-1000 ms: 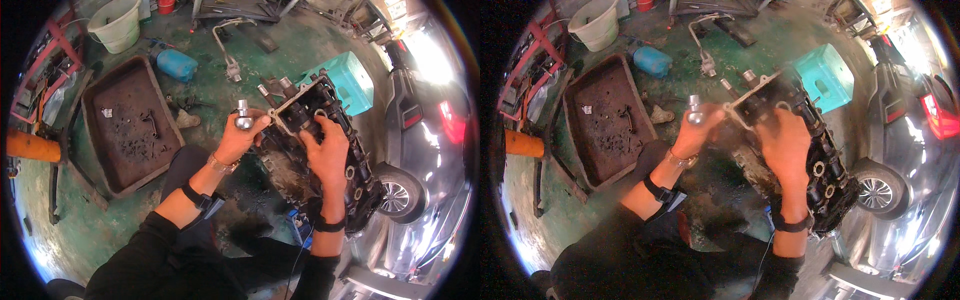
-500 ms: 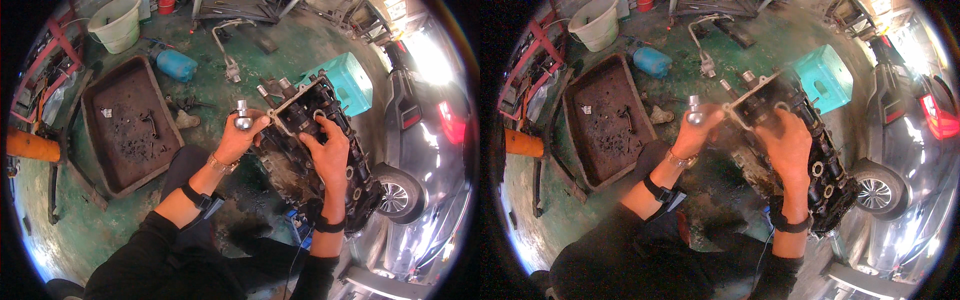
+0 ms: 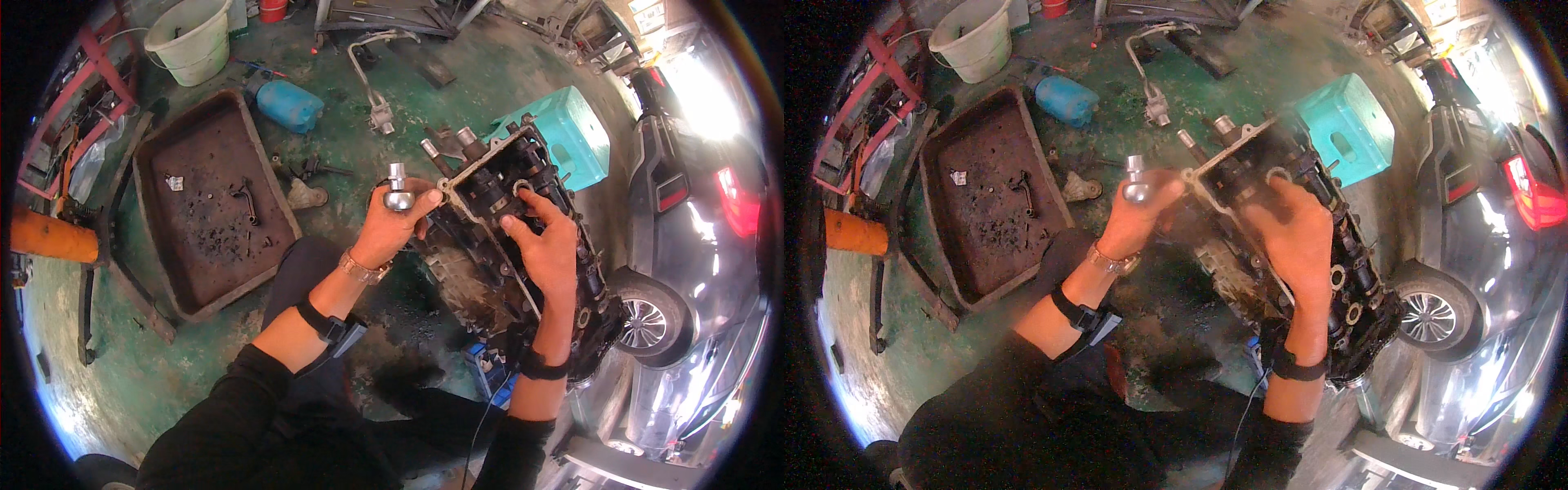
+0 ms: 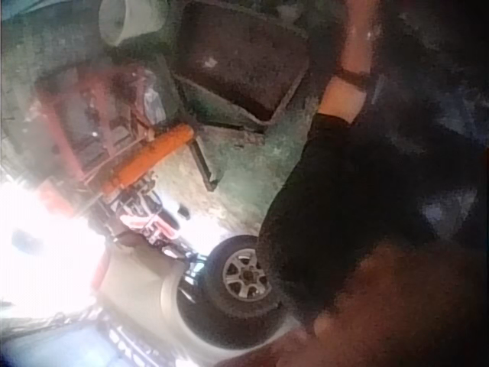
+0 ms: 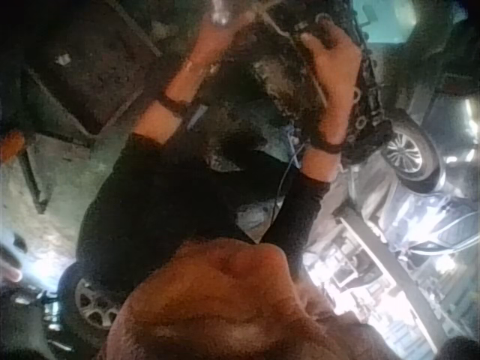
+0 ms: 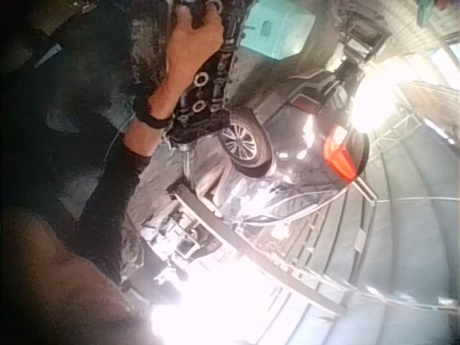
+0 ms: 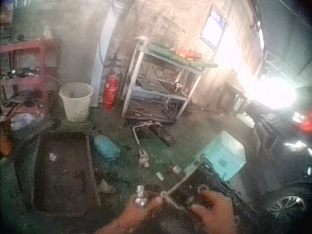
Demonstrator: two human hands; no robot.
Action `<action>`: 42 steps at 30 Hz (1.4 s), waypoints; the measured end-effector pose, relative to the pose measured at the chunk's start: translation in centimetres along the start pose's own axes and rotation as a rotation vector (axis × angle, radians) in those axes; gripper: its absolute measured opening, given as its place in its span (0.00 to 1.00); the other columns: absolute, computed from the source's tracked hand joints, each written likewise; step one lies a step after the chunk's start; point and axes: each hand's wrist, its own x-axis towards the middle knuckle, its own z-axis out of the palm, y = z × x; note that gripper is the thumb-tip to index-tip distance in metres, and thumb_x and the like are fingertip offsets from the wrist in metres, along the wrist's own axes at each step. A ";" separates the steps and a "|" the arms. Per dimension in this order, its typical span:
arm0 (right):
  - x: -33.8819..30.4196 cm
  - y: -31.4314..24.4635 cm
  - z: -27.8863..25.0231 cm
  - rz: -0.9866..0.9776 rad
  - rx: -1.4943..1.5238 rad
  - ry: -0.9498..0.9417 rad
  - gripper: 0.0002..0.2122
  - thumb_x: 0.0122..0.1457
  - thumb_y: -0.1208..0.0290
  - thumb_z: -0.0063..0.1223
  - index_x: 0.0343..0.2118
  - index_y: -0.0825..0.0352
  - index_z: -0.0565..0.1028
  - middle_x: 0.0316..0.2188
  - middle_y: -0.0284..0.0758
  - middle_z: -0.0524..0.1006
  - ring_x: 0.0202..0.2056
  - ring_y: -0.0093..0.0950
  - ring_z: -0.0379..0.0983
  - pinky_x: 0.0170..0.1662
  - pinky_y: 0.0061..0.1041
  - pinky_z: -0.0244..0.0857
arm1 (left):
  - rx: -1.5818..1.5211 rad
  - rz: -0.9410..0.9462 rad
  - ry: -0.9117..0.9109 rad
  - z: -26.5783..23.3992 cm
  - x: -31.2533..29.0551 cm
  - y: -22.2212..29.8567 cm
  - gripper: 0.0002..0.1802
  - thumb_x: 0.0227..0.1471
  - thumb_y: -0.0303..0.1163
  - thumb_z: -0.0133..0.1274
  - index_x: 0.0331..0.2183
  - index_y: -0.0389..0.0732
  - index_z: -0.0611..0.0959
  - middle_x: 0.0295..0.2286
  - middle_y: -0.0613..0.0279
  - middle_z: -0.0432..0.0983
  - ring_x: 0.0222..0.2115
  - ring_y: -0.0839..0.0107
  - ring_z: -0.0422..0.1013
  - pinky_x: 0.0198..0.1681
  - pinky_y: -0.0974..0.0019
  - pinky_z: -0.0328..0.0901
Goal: The person holds a disassembled engine block and uses a small metal tool to probe and adjust internal components. The hands rotate the block and manipulate parts within the cylinder area.
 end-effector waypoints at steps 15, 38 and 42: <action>-0.1 -0.4 0.2 -0.066 -0.074 0.041 0.24 0.45 0.66 0.64 0.47 0.71 0.78 0.40 0.47 0.80 0.40 0.38 0.78 0.47 0.31 0.69 | 0.001 0.020 0.004 0.1 0.0 0.2 0.20 0.54 0.42 0.63 0.35 0.32 0.82 0.23 0.63 0.76 0.15 0.77 0.68 0.18 0.72 0.64; 1.5 2.4 -1.4 0.136 0.343 -0.098 0.20 0.58 0.66 0.58 0.50 0.74 0.76 0.39 0.36 0.80 0.39 0.23 0.74 0.45 0.23 0.66 | 0.020 -0.003 0.050 0.5 -0.3 0.6 0.17 0.55 0.38 0.62 0.36 0.32 0.82 0.22 0.65 0.75 0.15 0.78 0.67 0.17 0.72 0.62; 1.3 3.6 -1.5 0.150 0.450 -0.096 0.18 0.60 0.64 0.57 0.48 0.73 0.78 0.38 0.31 0.78 0.39 0.20 0.71 0.46 0.21 0.63 | 0.033 0.011 0.039 0.3 -0.1 0.4 0.17 0.54 0.38 0.63 0.36 0.31 0.82 0.21 0.66 0.75 0.14 0.78 0.67 0.17 0.72 0.62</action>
